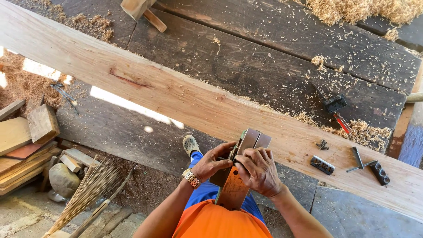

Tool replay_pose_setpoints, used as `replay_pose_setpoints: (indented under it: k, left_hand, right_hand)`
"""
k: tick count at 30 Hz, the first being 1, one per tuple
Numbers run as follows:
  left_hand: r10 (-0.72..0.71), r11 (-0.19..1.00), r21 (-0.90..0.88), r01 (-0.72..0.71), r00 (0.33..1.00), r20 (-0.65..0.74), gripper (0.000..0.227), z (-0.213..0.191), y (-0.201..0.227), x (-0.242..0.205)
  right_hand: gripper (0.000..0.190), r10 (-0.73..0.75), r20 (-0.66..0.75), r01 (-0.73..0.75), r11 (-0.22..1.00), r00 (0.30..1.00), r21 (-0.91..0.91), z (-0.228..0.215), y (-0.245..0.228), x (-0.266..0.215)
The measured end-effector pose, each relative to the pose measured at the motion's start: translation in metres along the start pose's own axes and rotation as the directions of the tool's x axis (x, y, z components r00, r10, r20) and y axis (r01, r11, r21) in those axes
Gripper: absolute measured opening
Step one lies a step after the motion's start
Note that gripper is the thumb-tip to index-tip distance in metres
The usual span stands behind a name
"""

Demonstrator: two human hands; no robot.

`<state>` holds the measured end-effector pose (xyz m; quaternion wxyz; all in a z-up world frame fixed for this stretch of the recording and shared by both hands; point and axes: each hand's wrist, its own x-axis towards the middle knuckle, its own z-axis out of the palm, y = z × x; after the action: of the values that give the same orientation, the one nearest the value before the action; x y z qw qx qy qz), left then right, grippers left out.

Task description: Assembling and adjusting the metal blades and base plates of an electric hand planer on a wooden workbench.

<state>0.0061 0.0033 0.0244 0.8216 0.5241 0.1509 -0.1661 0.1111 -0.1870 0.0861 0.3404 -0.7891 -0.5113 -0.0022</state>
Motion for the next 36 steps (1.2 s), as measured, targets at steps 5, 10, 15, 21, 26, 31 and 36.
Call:
replay_pose_setpoints:
  k: [5,10,15,21,26,31,36]
  left_hand:
    - [-0.016,1.000,-0.004,0.016,1.000,-0.004,0.069,0.001,0.004,0.000]
    - [0.013,0.999,-0.042,-0.012,1.000,0.019,0.068,0.000,0.000,0.001]
    - [0.026,0.999,-0.039,-0.025,0.999,0.025,0.067,-0.004,-0.011,0.002]
    - [0.068,0.997,-0.029,-0.067,0.997,0.034,0.068,-0.006,-0.018,0.004]
    - [0.065,0.995,-0.078,-0.062,0.997,0.036,0.068,-0.006,-0.022,0.006]
    - [0.073,0.996,-0.054,-0.072,0.997,0.019,0.070,-0.007,-0.029,0.007]
    - [0.108,0.994,0.016,-0.108,0.994,0.013,0.069,-0.008,-0.032,0.009]
  right_hand:
    - [0.021,-0.014,0.106,0.020,0.998,0.994,-0.055,0.007,0.012,-0.011]
    - [0.025,-0.025,0.097,0.033,0.996,0.995,-0.086,0.002,0.007,-0.002]
    - [0.020,-0.073,0.168,0.093,0.989,0.983,-0.116,0.005,0.013,-0.004]
    - [0.026,-0.145,0.208,0.159,0.986,0.967,-0.052,-0.009,0.005,0.008]
    - [0.019,-0.039,0.263,0.085,0.983,0.964,-0.164,0.009,0.018,-0.006]
    - [0.025,-0.125,0.182,0.140,0.988,0.975,-0.071,-0.003,0.008,0.007]
    - [0.025,-0.004,0.289,0.072,0.971,0.957,-0.228,0.017,0.025,-0.014]
